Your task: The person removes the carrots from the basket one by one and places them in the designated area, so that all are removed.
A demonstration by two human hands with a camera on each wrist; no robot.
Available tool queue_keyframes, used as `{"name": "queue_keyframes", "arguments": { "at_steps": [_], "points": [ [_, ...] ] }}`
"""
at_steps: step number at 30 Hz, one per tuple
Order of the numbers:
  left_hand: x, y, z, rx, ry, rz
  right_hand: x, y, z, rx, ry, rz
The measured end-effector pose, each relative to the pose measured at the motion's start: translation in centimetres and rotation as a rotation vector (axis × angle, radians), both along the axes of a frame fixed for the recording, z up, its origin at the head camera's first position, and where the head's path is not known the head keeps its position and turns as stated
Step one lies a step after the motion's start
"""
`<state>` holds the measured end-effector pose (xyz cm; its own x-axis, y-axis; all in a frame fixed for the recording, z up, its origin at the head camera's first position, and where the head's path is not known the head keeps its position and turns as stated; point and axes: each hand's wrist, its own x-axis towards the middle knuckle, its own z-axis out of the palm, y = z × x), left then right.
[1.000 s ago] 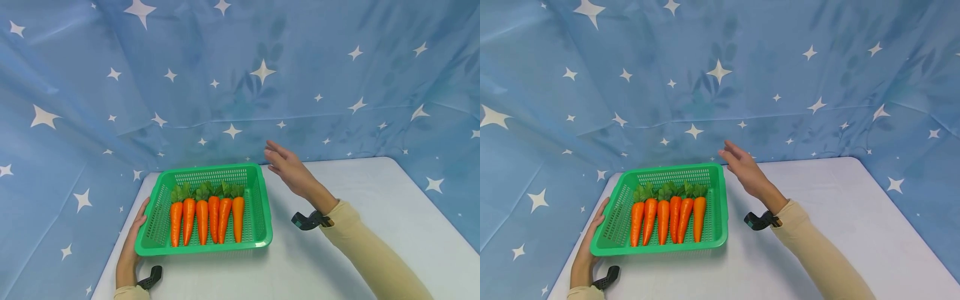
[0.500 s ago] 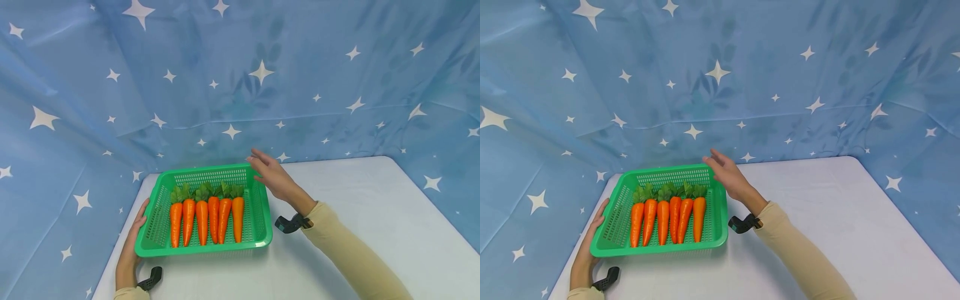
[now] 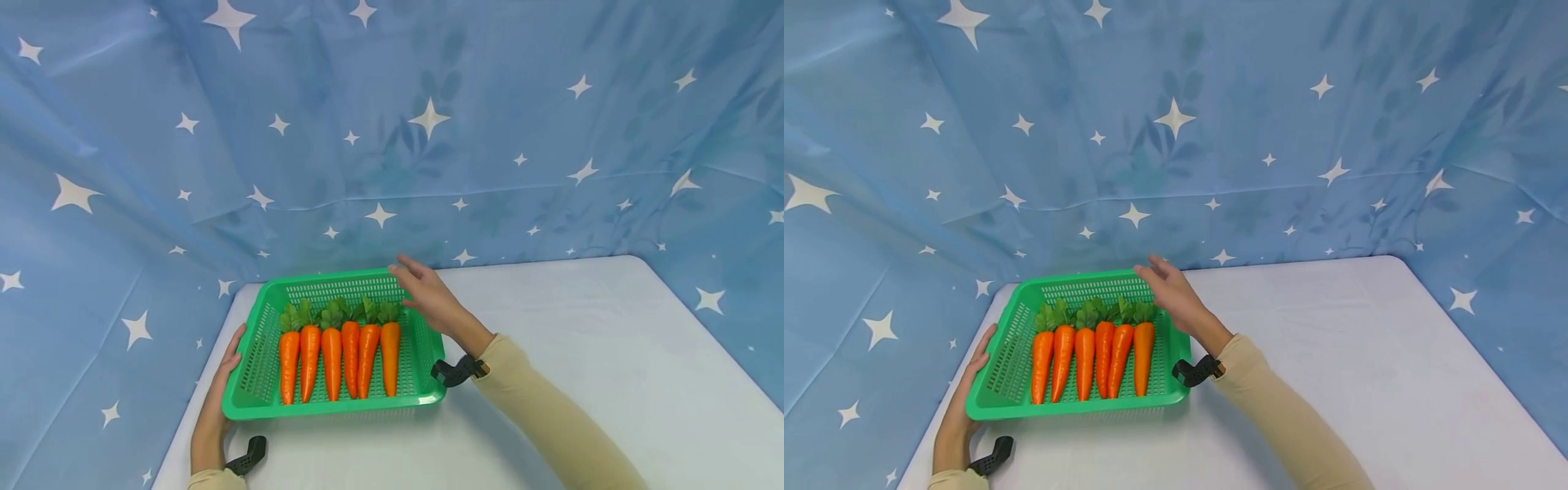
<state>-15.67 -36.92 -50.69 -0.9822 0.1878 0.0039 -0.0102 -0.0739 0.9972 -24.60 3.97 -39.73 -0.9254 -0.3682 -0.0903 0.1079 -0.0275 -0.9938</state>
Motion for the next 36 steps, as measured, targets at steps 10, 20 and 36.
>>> {"name": "queue_keyframes", "arguments": {
  "at_steps": [10,20,36],
  "points": [
    [-0.2,0.4,0.2,0.012,-0.028,0.009,-0.3,-0.9,-0.8,0.039,-0.036,-0.05],
    [-0.5,1.1,0.2,0.076,0.0,-0.023,-0.4,-1.5,-1.7,0.06,-0.083,-0.121],
    [-1.0,2.0,0.4,0.044,-0.018,0.006,-0.3,-2.5,-3.9,0.137,-0.162,-0.184]
  ]
}}
